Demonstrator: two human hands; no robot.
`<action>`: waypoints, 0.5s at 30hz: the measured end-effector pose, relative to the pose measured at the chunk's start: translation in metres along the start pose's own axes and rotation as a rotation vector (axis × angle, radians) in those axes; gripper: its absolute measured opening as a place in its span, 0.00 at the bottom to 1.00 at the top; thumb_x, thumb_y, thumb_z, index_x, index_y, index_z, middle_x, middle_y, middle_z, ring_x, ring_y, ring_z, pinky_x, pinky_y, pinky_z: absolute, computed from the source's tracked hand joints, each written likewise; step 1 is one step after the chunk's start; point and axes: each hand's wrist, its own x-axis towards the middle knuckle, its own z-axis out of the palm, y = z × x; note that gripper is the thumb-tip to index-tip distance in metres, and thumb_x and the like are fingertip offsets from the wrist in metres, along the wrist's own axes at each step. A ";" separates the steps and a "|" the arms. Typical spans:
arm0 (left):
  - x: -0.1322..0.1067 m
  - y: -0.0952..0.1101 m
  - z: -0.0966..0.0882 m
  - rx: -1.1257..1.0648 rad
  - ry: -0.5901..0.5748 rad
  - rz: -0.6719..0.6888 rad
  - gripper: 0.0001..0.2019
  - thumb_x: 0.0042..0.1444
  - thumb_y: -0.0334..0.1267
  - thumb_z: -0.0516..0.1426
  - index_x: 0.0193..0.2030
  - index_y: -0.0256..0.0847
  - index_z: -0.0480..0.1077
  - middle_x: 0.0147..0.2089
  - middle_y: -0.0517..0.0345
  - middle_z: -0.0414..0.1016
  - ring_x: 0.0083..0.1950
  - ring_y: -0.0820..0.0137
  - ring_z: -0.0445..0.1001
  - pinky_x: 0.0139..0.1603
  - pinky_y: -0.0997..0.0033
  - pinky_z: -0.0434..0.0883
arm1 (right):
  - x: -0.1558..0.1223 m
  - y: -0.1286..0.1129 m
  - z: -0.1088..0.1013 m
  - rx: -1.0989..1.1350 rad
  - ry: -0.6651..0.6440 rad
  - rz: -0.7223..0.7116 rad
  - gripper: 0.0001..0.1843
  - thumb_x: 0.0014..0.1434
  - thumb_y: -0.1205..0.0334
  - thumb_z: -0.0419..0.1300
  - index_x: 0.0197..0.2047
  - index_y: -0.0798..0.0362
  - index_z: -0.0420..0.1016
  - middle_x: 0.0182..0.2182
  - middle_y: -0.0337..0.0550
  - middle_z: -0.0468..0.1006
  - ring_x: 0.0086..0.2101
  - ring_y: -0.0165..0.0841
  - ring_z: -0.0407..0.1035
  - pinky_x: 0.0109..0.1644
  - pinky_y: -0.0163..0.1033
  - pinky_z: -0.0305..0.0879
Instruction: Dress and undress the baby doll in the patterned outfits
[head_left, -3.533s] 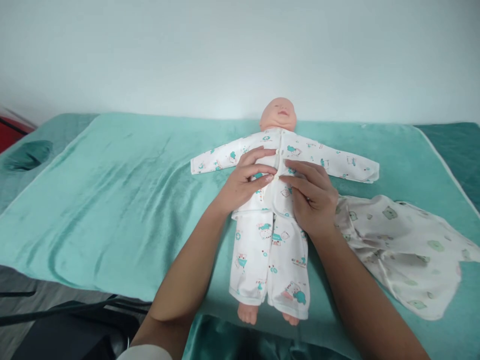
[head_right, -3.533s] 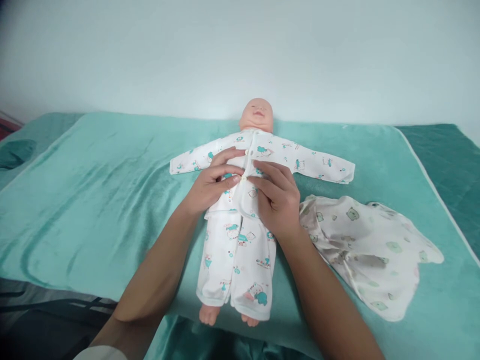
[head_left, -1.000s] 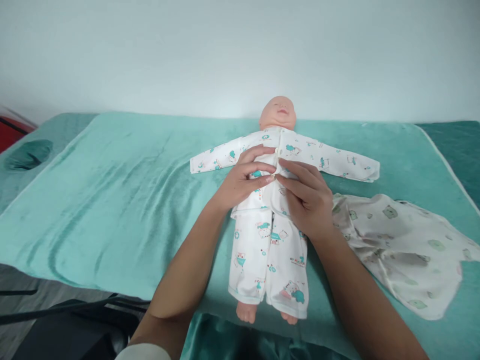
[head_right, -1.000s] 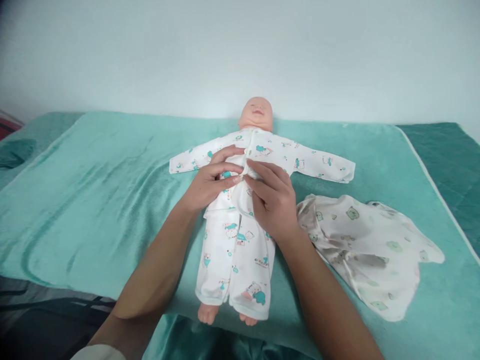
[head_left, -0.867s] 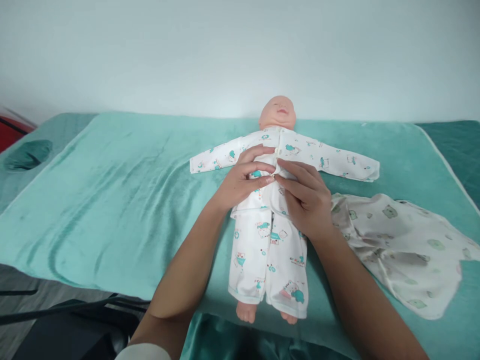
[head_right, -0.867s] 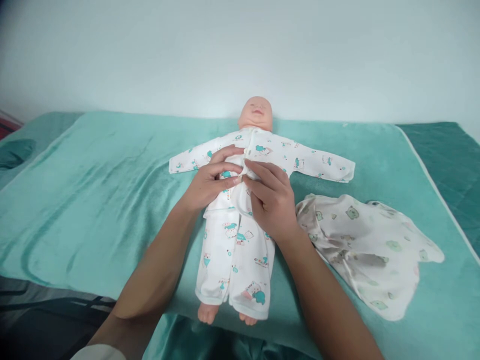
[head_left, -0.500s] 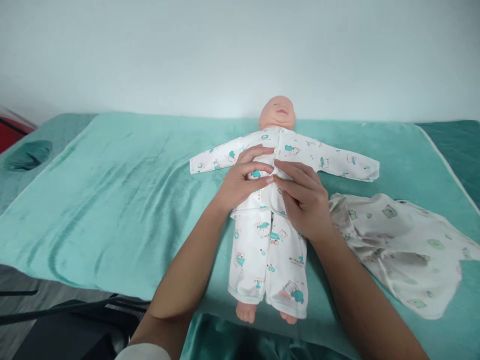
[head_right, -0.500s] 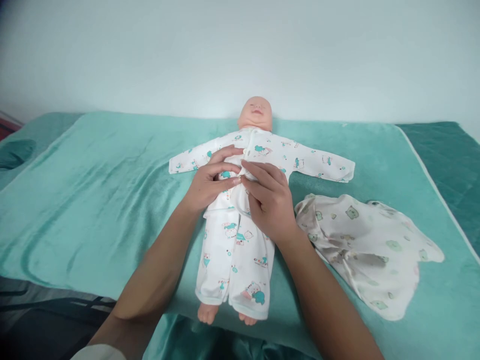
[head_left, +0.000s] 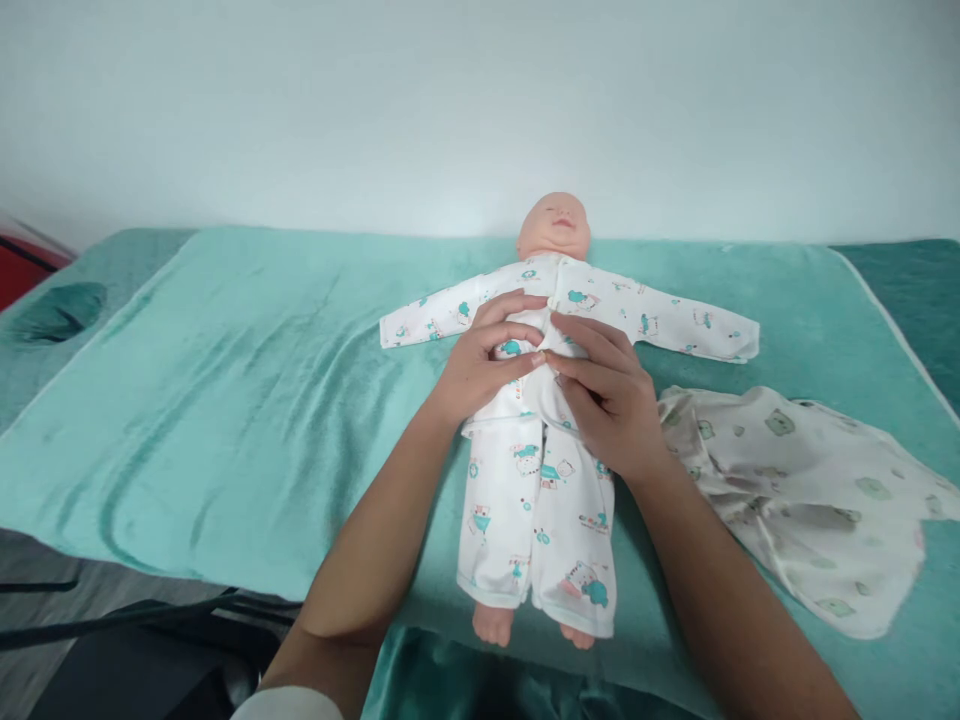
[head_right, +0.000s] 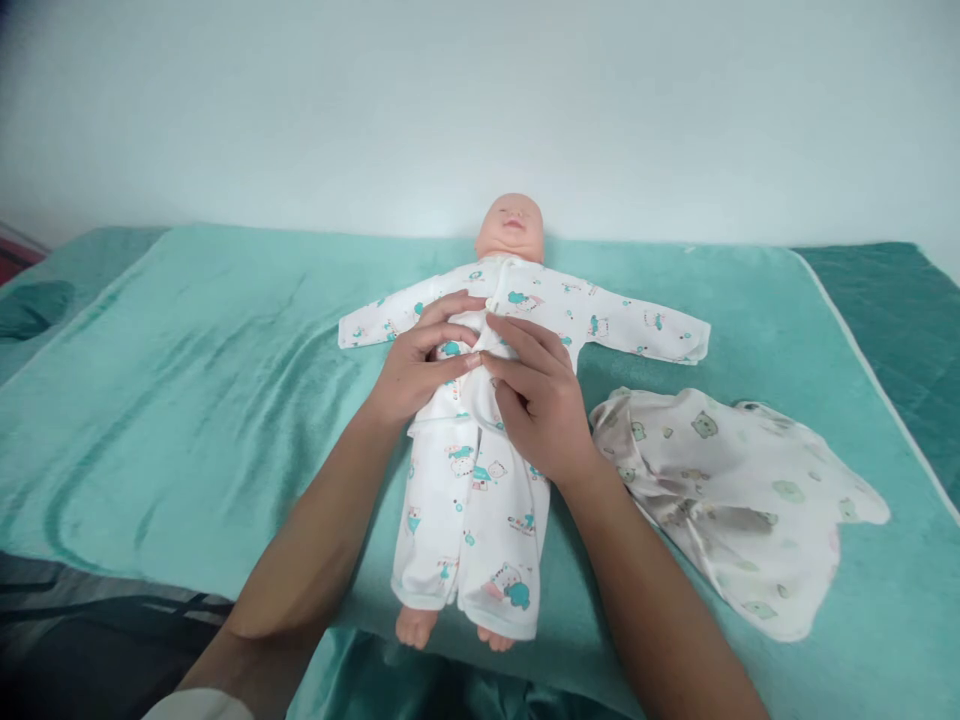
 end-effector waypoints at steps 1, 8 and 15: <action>0.000 0.000 0.000 0.008 -0.001 -0.006 0.07 0.61 0.47 0.63 0.40 0.48 0.77 0.67 0.58 0.71 0.76 0.59 0.59 0.76 0.43 0.58 | 0.000 0.000 0.000 -0.002 0.013 0.010 0.20 0.62 0.74 0.55 0.48 0.46 0.82 0.61 0.45 0.76 0.60 0.43 0.70 0.60 0.61 0.71; 0.000 0.000 0.001 -0.005 0.016 -0.010 0.08 0.61 0.48 0.63 0.38 0.48 0.77 0.65 0.58 0.73 0.76 0.59 0.59 0.76 0.42 0.56 | -0.002 -0.001 0.001 -0.018 0.118 0.009 0.19 0.61 0.74 0.56 0.46 0.44 0.82 0.58 0.43 0.79 0.57 0.44 0.73 0.57 0.60 0.74; 0.000 -0.002 -0.001 -0.034 0.000 -0.021 0.07 0.63 0.47 0.62 0.40 0.49 0.78 0.66 0.59 0.72 0.77 0.60 0.58 0.77 0.42 0.56 | -0.002 -0.003 0.001 -0.060 0.132 -0.001 0.17 0.61 0.75 0.54 0.42 0.47 0.81 0.54 0.46 0.81 0.54 0.42 0.74 0.55 0.56 0.75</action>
